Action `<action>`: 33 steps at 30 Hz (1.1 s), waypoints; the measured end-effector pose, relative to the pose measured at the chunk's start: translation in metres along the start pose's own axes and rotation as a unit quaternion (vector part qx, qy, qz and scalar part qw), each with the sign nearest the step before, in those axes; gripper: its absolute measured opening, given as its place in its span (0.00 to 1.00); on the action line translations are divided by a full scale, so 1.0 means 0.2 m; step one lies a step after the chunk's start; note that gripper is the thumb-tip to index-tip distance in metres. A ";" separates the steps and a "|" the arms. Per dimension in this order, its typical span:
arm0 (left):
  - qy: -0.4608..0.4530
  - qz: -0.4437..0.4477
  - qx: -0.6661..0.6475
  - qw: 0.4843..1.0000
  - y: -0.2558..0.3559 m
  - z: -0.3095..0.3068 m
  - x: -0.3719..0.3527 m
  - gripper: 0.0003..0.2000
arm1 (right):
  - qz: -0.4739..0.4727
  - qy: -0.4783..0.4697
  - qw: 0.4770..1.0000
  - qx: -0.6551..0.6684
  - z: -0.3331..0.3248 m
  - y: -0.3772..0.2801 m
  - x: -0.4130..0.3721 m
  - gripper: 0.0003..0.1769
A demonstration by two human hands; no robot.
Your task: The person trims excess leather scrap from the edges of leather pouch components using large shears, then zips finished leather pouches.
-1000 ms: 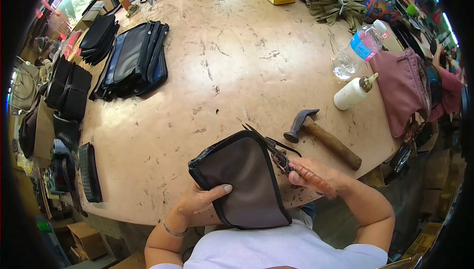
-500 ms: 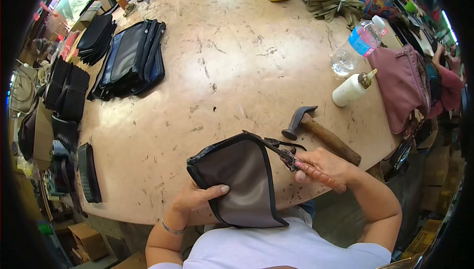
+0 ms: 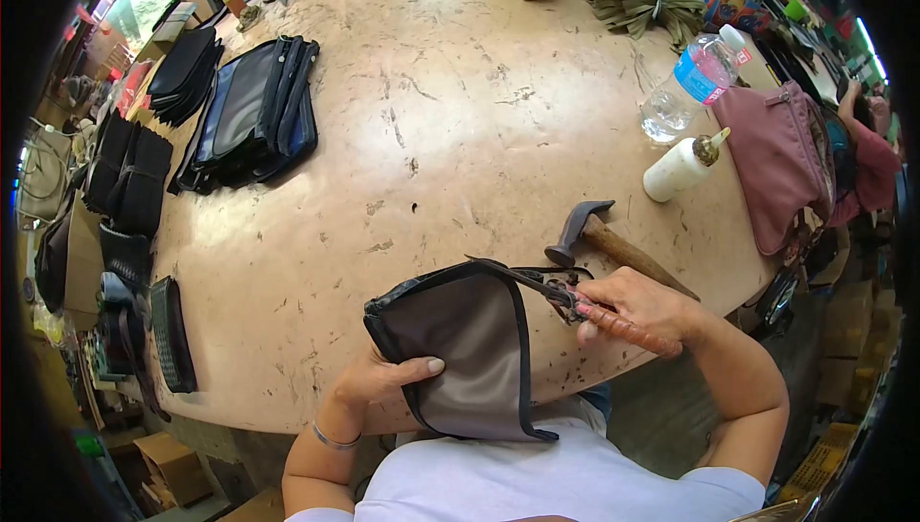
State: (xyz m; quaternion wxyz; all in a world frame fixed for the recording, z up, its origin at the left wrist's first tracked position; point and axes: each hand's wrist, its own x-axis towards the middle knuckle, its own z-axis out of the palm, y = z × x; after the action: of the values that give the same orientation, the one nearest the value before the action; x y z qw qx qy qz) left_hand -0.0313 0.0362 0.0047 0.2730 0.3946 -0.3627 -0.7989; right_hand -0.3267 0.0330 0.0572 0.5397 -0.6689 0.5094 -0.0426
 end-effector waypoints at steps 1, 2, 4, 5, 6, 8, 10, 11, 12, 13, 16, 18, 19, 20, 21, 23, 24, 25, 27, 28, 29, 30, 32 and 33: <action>0.002 -0.005 0.002 1.000 0.00 0.00 0.00 0.28 | 0.011 -0.002 1.000 -0.003 -0.01 -0.01 0.00 0.25; 0.004 -0.010 0.003 1.000 0.01 0.00 0.00 0.28 | 0.021 -0.004 1.000 -0.006 -0.03 -0.03 -0.02 0.24; 0.003 -0.015 0.002 1.000 0.01 0.00 0.00 0.29 | 0.031 -0.007 0.999 -0.015 -0.05 -0.05 -0.03 0.25; 0.000 -0.014 0.000 1.000 0.01 0.00 0.00 0.29 | 0.031 -0.008 0.999 -0.022 -0.07 -0.06 -0.03 0.25; -0.003 -0.014 -0.002 1.000 0.01 0.00 0.00 0.29 | 0.031 -0.009 0.999 -0.029 -0.08 -0.06 -0.03 0.25; -0.018 -0.015 0.004 1.000 0.01 -0.01 0.00 0.29 | 0.019 -0.006 0.999 -0.045 -0.10 -0.06 -0.04 0.25; -0.034 -0.005 0.015 0.999 0.00 -0.02 0.01 0.28 | 0.017 -0.007 0.997 -0.070 -0.12 -0.07 -0.04 0.25; -0.042 0.005 0.021 0.999 0.00 -0.02 0.01 0.27 | 0.021 -0.011 0.996 -0.086 -0.13 -0.07 -0.05 0.25; -0.051 0.015 0.028 0.998 0.00 -0.02 0.01 0.26 | 0.025 -0.014 0.994 -0.103 -0.14 -0.07 -0.05 0.25; -0.051 0.014 0.032 0.998 0.00 -0.02 0.01 0.26 | 0.008 -0.012 0.994 -0.106 -0.14 -0.06 -0.05 0.25; -0.057 0.012 0.053 0.997 0.00 -0.01 0.01 0.26 | -0.033 0.003 0.988 -0.149 -0.13 -0.03 -0.02 0.26; -0.068 0.011 0.075 0.995 -0.01 -0.01 0.01 0.26 | -0.043 0.025 0.974 -0.221 -0.11 -0.04 -0.01 0.27; -0.072 0.012 0.064 0.995 -0.01 -0.01 0.02 0.26 | -0.044 0.025 0.974 -0.219 -0.11 -0.04 -0.01 0.27; -0.075 0.014 0.052 0.996 -0.02 -0.01 0.02 0.26 | -0.045 0.026 0.975 -0.218 -0.12 -0.06 -0.01 0.28; -0.077 0.015 0.040 0.996 -0.02 -0.02 0.02 0.26 | -0.046 0.025 0.975 -0.217 -0.13 -0.07 -0.01 0.28; -0.057 -0.009 0.035 0.998 -0.01 -0.01 0.01 0.26 | -0.021 0.007 0.985 -0.174 -0.14 -0.10 -0.01 0.27; -0.047 -0.022 0.032 0.998 0.00 -0.01 0.00 0.26 | -0.007 -0.003 0.988 -0.152 -0.15 -0.11 -0.01 0.27; -0.030 -0.007 0.037 0.999 0.02 0.01 0.00 0.27 | -0.008 0.006 0.987 -0.158 -0.15 -0.11 -0.02 0.26; 0.007 0.016 0.045 0.999 0.05 0.06 -0.02 0.27 | -0.009 0.017 0.986 -0.165 -0.15 -0.08 -0.04 0.24; 0.008 0.066 0.015 0.998 0.05 0.05 -0.03 0.27 | -0.018 0.062 0.986 -0.152 -0.12 -0.05 -0.05 0.22; 0.009 0.118 -0.014 0.993 0.05 0.01 -0.04 0.27 | -0.028 0.108 0.984 -0.140 -0.09 -0.02 -0.05 0.21; 0.013 0.169 -0.042 0.985 0.04 -0.03 -0.05 0.27 | -0.036 0.154 0.979 -0.126 -0.06 0.00 -0.05 0.20; 0.041 0.188 -0.150 0.970 0.00 -0.17 -0.09 0.23 | -0.033 0.215 0.960 -0.178 -0.01 -0.01 -0.05 0.14; 0.079 0.207 -0.189 0.957 0.00 -0.21 -0.10 0.21 | -0.044 0.240 0.953 -0.179 0.03 0.00 -0.04 0.14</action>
State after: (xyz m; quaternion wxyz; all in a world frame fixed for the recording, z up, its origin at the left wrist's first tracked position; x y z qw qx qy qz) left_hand 0.0144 0.0364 -0.0048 0.5299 0.3137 -0.2559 -0.7451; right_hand -0.3257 0.0427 0.0587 0.2708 -0.7465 0.5930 -0.1334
